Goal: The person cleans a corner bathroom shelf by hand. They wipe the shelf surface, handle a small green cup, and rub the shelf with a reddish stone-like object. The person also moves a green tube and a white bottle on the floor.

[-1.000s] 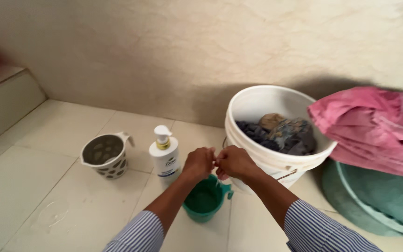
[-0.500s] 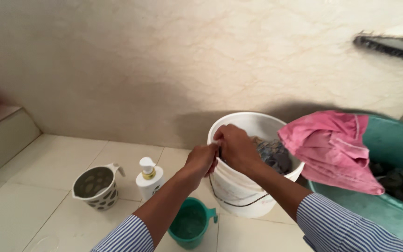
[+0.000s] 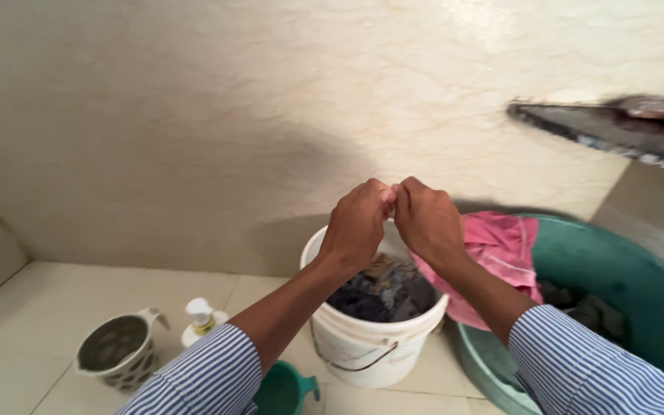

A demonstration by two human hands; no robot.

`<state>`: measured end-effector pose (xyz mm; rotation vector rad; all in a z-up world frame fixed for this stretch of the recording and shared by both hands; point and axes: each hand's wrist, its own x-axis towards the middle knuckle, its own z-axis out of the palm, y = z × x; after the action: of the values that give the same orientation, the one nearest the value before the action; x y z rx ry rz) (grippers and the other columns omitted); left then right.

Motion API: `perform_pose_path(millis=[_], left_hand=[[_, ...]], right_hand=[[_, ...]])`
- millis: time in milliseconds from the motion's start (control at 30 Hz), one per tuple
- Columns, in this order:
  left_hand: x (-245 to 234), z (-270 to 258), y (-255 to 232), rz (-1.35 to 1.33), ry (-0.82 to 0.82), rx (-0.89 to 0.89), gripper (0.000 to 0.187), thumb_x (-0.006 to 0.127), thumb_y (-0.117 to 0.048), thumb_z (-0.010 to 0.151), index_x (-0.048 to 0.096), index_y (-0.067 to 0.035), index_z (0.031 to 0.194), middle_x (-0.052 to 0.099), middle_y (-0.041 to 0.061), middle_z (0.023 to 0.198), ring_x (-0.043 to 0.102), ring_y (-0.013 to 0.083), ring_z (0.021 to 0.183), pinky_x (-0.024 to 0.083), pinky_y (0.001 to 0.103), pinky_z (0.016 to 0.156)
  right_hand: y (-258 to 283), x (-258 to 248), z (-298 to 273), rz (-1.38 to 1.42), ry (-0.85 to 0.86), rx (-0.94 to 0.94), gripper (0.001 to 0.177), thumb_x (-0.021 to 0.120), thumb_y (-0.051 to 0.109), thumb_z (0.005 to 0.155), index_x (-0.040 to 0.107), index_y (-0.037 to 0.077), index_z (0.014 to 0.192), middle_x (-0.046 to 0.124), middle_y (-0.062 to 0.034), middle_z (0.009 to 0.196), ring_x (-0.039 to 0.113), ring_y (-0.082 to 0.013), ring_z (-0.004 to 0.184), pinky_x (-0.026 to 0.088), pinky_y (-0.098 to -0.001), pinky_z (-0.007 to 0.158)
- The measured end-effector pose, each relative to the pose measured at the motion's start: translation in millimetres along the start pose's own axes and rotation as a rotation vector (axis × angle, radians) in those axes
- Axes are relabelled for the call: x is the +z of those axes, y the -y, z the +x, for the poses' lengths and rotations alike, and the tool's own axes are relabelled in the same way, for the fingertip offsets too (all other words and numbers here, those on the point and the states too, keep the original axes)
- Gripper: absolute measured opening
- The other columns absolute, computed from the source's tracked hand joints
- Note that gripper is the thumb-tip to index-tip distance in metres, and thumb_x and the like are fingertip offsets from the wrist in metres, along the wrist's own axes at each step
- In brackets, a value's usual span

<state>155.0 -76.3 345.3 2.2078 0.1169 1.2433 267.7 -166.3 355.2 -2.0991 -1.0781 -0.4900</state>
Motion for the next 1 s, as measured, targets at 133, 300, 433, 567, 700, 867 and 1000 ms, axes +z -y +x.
perform_pose_path(millis=[133,300,433,567,700,867,1000], left_hand=[[22,31,-25,0.066,0.053,0.027,0.025,0.047,-0.021,0.105,0.066,-0.006,0.103,0.071,0.017,0.095,0.068,0.0382,0.089,0.051,0.051,0.077],[57,70,-45,0.1,0.145,0.052,0.025,0.049,-0.02,0.103,0.069,-0.007,0.109,0.073,0.017,0.104,0.068,0.0405,0.095,0.051,0.053,0.082],[86,105,-51,0.079,0.194,0.121,0.027,0.051,-0.018,0.102,0.07,-0.009,0.117,0.073,0.016,0.111,0.069,0.0391,0.099,0.053,0.051,0.084],[114,135,-56,0.095,0.263,0.136,0.03,0.052,-0.015,0.098,0.069,-0.01,0.122,0.073,0.014,0.115,0.069,0.0373,0.101,0.054,0.05,0.085],[145,161,-56,0.129,0.292,0.237,0.038,0.056,-0.016,0.096,0.063,-0.011,0.132,0.068,0.014,0.129,0.063,0.0356,0.117,0.052,0.047,0.096],[190,197,-49,0.237,0.447,0.385,0.057,0.061,-0.02,0.095,0.045,-0.009,0.149,0.049,0.014,0.155,0.044,0.0324,0.143,0.041,0.046,0.112],[226,224,-44,0.284,0.551,0.451,0.072,0.066,-0.025,0.092,0.034,-0.007,0.154,0.036,0.013,0.162,0.034,0.0297,0.149,0.031,0.045,0.119]], right_hand=[[-32,-29,21,-0.008,-0.124,-0.104,0.02,0.058,0.022,0.097,0.07,0.007,0.093,0.072,-0.0205,0.092,0.066,-0.0426,0.088,0.052,-0.055,0.077],[-77,-63,45,-0.166,-0.19,-0.167,0.017,0.057,0.009,0.089,0.071,0.006,0.099,0.07,-0.0155,0.102,0.062,-0.0371,0.101,0.051,-0.0496,0.087],[-106,-88,65,-0.203,-0.237,-0.218,0.024,0.057,0.007,0.089,0.071,0.005,0.109,0.07,-0.0152,0.107,0.062,-0.0368,0.105,0.051,-0.0497,0.089],[-132,-108,82,-0.263,-0.281,-0.26,0.033,0.059,0.014,0.091,0.069,0.004,0.121,0.067,-0.022,0.12,0.061,-0.0395,0.118,0.05,-0.0503,0.094],[-167,-129,100,-0.398,-0.118,-0.043,0.047,0.057,0.031,0.096,0.058,0.005,0.136,0.061,-0.0202,0.135,0.058,-0.0388,0.124,0.046,-0.0506,0.105],[-220,-163,132,-0.558,0.051,0.092,0.073,0.039,0.055,0.102,0.04,0.0,0.15,0.045,-0.0207,0.154,0.04,-0.0367,0.144,0.034,-0.0507,0.115],[-258,-183,149,-0.523,0.406,0.357,0.082,0.021,0.065,0.1,0.026,0.011,0.161,0.024,-0.0123,0.168,0.025,-0.0328,0.154,0.025,-0.0469,0.124]])
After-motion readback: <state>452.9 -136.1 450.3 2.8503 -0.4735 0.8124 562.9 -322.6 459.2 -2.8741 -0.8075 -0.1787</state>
